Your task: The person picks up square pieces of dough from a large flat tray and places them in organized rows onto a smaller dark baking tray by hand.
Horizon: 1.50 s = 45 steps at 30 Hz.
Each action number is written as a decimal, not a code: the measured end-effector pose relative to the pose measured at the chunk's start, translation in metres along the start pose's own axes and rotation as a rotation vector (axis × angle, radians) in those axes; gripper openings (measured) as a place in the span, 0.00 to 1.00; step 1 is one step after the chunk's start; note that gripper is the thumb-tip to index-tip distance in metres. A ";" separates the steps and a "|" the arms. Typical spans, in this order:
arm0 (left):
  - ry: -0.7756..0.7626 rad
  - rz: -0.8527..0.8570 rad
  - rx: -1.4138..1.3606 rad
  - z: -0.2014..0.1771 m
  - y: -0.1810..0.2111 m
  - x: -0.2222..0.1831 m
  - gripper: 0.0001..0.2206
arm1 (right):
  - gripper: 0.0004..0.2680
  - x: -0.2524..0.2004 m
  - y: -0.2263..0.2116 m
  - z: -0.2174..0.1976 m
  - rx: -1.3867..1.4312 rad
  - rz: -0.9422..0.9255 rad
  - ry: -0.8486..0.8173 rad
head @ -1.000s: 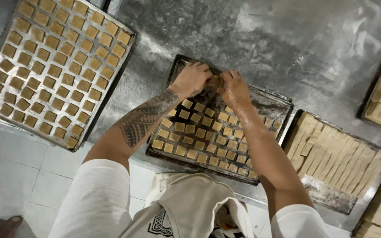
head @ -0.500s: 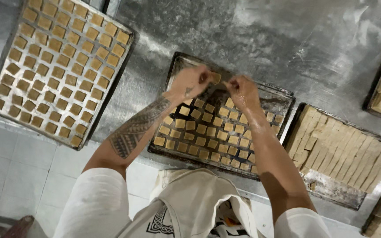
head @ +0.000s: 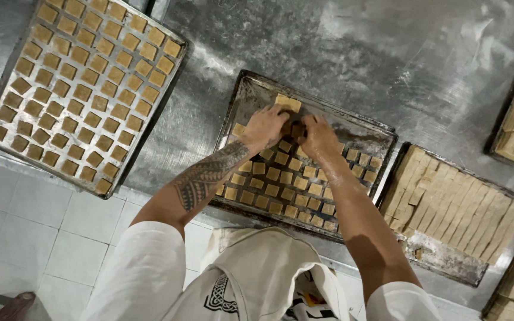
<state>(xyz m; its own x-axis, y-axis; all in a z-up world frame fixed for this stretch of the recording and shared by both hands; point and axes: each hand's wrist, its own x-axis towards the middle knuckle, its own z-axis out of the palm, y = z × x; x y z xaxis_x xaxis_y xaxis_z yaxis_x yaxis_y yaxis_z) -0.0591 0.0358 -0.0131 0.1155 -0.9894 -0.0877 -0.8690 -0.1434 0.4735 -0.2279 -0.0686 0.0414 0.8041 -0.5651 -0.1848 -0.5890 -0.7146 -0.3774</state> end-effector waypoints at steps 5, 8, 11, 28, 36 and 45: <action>-0.064 -0.045 0.009 -0.006 -0.014 0.003 0.27 | 0.17 0.002 -0.016 -0.020 0.078 0.129 -0.046; 0.112 0.029 0.015 -0.019 -0.028 0.017 0.22 | 0.12 0.016 -0.018 -0.027 0.099 0.137 0.001; 0.223 0.038 -0.068 -0.033 -0.033 0.025 0.17 | 0.14 0.038 -0.016 -0.022 0.059 -0.009 0.123; 0.397 0.044 -0.118 -0.026 -0.019 0.014 0.11 | 0.07 0.040 -0.019 0.011 0.066 -0.145 0.406; 0.226 -0.076 -0.352 -0.047 -0.023 0.017 0.05 | 0.03 0.043 -0.016 0.008 -0.006 -0.147 0.393; -0.129 -0.264 -0.403 -0.096 -0.062 -0.024 0.13 | 0.03 0.042 -0.056 0.010 0.455 0.095 -0.012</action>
<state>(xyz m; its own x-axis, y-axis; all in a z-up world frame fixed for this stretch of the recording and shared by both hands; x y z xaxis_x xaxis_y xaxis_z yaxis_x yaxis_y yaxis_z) 0.0382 0.0665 0.0439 0.2240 -0.9112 -0.3457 -0.5605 -0.4106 0.7192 -0.1601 -0.0482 0.0452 0.7506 -0.6125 -0.2477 -0.5670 -0.4048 -0.7174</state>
